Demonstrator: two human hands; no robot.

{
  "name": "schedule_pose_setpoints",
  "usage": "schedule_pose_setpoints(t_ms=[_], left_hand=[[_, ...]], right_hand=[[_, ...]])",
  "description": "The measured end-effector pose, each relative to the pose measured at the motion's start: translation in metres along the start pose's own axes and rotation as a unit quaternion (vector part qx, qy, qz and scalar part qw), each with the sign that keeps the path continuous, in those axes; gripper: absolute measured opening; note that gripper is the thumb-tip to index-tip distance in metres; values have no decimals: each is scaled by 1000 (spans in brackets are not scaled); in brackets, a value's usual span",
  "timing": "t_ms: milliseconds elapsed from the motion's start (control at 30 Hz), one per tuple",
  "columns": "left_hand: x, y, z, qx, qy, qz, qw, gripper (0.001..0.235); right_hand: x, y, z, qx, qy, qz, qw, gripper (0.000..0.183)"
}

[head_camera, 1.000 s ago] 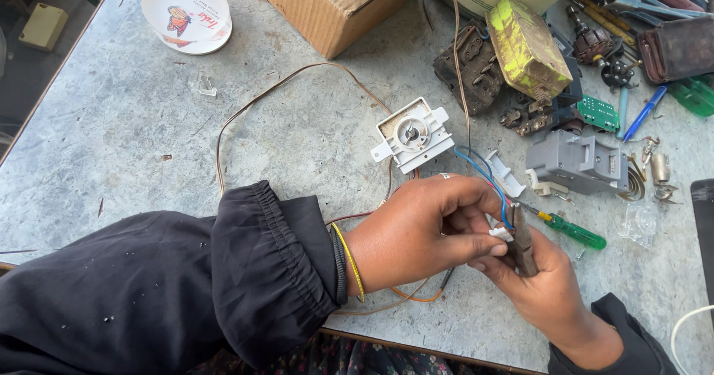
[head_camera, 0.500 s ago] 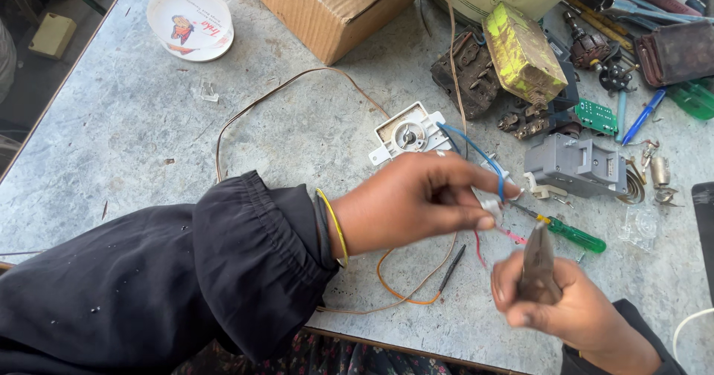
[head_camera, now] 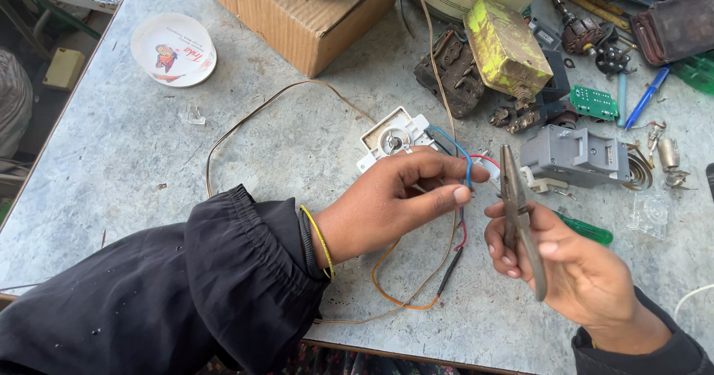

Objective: The person uses pliers to strip and twist wires connected to a white plastic electrical component. They repeatedly adjust the wires and the component, then use a screwdriver to tighten a terminal inside the component.

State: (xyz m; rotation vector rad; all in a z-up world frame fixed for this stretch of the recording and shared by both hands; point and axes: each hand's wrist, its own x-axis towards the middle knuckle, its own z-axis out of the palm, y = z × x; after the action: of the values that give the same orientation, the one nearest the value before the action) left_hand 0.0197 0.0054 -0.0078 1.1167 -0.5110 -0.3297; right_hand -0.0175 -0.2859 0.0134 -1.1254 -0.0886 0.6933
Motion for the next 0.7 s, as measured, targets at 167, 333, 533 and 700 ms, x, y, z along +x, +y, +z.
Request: schedule_pose_setpoints(t_ms=[167, 333, 533, 700], left_hand=[[3, 1, 0, 48, 21, -26, 998, 41], [-1, 6, 2, 102, 6, -9, 995, 55], [-3, 11, 0, 110, -18, -4, 994, 71], [-3, 11, 4, 108, -73, -31, 991, 69]], right_hand=[[-3, 10, -14, 124, -69, 6, 990, 45], [-2, 19, -25, -121, 86, 2, 989, 65], [-4, 20, -24, -217, 62, 45, 973, 74], [-1, 19, -17, -248, 46, 94, 963, 75]])
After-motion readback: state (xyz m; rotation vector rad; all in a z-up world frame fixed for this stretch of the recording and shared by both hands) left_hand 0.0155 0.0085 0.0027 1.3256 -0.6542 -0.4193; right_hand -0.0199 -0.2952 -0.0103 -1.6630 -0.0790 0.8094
